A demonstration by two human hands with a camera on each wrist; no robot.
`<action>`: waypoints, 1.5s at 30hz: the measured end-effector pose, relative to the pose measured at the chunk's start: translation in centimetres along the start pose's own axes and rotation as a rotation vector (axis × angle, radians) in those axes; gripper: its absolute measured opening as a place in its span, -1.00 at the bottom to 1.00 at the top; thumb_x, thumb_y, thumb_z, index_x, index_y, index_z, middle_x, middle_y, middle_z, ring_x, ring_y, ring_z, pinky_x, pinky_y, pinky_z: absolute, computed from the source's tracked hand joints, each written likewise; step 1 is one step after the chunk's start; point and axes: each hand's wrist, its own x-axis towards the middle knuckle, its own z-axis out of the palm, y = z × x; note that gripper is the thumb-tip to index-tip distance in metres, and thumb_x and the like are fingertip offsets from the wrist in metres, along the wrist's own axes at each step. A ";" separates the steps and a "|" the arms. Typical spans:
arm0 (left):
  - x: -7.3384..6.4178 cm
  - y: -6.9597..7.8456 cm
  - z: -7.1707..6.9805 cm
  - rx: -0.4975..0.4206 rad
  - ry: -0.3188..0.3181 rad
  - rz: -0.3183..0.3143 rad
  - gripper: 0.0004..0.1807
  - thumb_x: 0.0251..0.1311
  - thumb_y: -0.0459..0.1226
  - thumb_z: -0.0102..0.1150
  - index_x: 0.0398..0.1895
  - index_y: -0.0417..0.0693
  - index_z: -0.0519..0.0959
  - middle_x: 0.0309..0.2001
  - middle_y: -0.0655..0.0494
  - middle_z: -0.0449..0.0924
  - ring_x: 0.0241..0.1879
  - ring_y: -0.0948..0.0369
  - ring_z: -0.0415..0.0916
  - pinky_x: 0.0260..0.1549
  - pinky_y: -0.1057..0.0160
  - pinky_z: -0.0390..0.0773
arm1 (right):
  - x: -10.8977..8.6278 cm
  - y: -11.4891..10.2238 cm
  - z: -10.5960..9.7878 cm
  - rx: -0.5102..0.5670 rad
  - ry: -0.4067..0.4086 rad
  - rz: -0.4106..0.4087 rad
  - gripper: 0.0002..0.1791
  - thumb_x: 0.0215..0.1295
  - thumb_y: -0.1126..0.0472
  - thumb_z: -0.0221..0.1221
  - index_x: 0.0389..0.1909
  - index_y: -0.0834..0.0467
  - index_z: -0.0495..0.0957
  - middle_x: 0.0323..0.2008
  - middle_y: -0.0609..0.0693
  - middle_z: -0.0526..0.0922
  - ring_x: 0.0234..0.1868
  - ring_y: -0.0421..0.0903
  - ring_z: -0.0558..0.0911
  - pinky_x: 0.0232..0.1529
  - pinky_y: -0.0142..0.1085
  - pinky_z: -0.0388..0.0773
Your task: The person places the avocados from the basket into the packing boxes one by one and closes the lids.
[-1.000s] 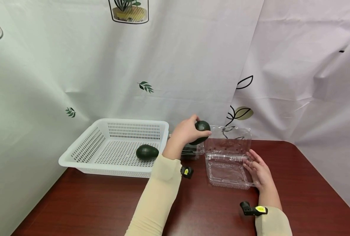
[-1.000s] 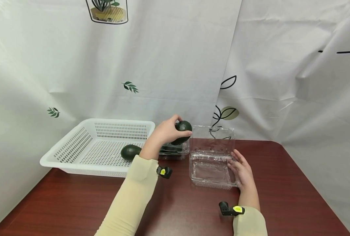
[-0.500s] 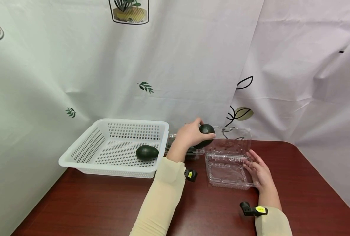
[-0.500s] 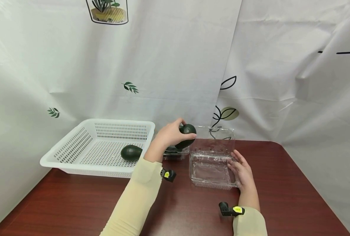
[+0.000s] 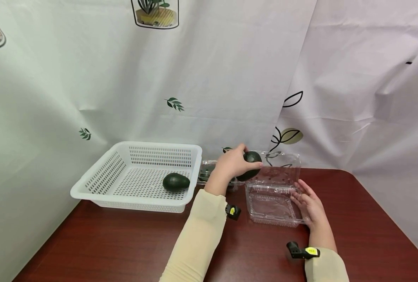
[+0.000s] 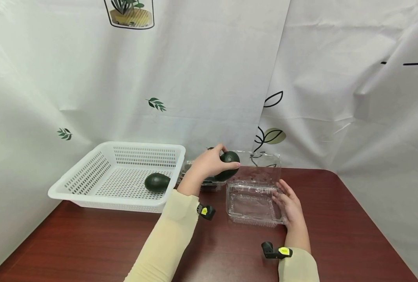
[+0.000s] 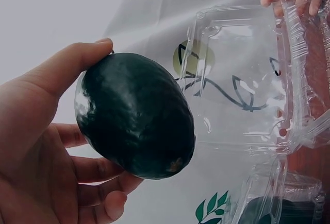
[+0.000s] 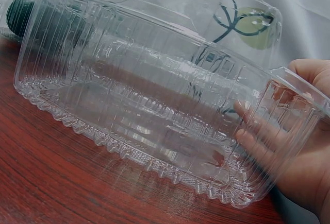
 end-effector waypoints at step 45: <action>0.1 1.4 7.1 0.121 -0.280 -0.046 -0.23 0.01 0.28 0.12 0.22 0.08 0.36 0.07 0.19 0.49 -0.03 0.19 0.48 -0.04 0.13 0.44 | 0.1 -0.2 0.1 -0.010 0.029 0.037 -0.34 0.30 0.52 -0.32 0.43 0.22 -0.14 0.04 -0.22 0.36 -0.08 -0.31 0.54 -0.06 -0.43 0.45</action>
